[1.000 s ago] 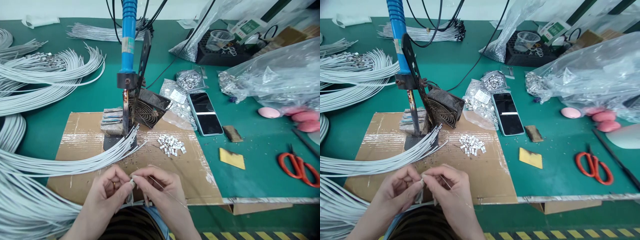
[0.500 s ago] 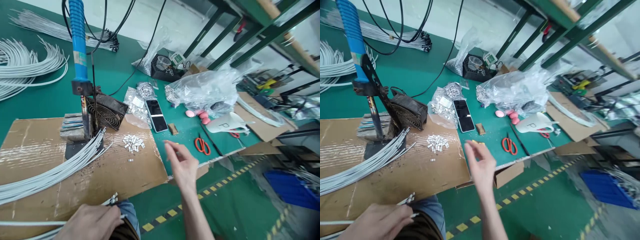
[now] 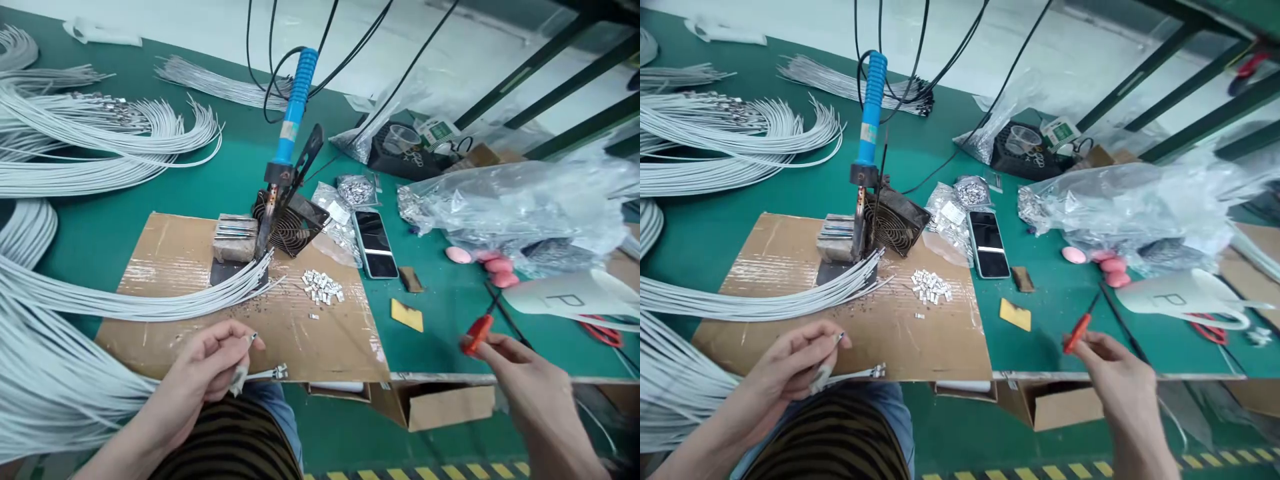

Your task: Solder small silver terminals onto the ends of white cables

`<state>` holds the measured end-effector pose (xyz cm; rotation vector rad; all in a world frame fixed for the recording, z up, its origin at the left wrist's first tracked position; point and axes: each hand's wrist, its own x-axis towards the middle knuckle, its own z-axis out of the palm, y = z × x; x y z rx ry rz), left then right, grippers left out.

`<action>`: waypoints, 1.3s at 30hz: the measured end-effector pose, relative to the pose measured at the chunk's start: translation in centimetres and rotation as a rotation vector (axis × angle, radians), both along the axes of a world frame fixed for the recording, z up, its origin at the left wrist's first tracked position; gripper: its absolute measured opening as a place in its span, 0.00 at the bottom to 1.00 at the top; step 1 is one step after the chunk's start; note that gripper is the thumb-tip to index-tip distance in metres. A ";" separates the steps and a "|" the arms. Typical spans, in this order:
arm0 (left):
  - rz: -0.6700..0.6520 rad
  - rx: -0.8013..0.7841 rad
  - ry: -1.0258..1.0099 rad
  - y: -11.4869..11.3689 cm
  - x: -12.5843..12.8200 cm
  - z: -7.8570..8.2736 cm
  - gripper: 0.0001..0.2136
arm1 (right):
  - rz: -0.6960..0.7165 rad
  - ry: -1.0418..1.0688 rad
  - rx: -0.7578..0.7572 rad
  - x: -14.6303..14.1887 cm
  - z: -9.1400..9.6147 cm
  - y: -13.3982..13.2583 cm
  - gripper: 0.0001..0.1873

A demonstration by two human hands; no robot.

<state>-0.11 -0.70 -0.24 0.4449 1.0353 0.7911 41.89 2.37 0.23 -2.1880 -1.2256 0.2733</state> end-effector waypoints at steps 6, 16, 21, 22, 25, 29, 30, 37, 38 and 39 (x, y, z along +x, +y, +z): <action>0.000 0.044 0.089 -0.5 0.4 0.9 0.22 | 0.210 0.359 -0.070 -12.1 -1.8 -4.2 0.16; -0.053 0.073 0.150 -1.1 0.2 0.9 0.23 | 0.905 0.290 -0.204 -21.7 -0.8 -3.4 0.23; -0.057 0.147 0.184 -1.3 0.3 0.4 0.20 | 0.936 0.253 -0.134 -22.2 -0.9 -3.3 0.24; -0.057 0.157 0.184 -1.3 0.3 0.4 0.20 | 0.932 0.246 -0.126 -22.3 -0.9 -3.3 0.24; -0.025 0.143 0.186 -1.4 0.5 0.3 0.19 | 0.934 0.233 -0.083 -22.4 -1.0 -3.3 0.24; -0.006 0.145 0.204 -1.4 0.5 0.4 0.19 | 0.942 0.230 -0.031 -22.5 -1.4 -3.3 0.24; -0.007 0.148 0.208 -1.4 0.5 0.3 0.19 | 0.942 0.233 -0.027 -22.5 -1.5 -3.3 0.24; -0.027 0.187 0.214 -1.3 0.4 -0.4 0.18 | 0.931 0.259 -0.027 -22.2 -1.9 -3.4 0.20; -0.019 0.176 0.221 -1.4 0.4 -0.4 0.18 | 0.933 0.267 -0.030 -22.1 -1.8 -3.4 0.20; -0.014 0.167 0.222 -1.4 0.5 -0.3 0.17 | 0.935 0.276 -0.031 -22.0 -1.8 -3.4 0.19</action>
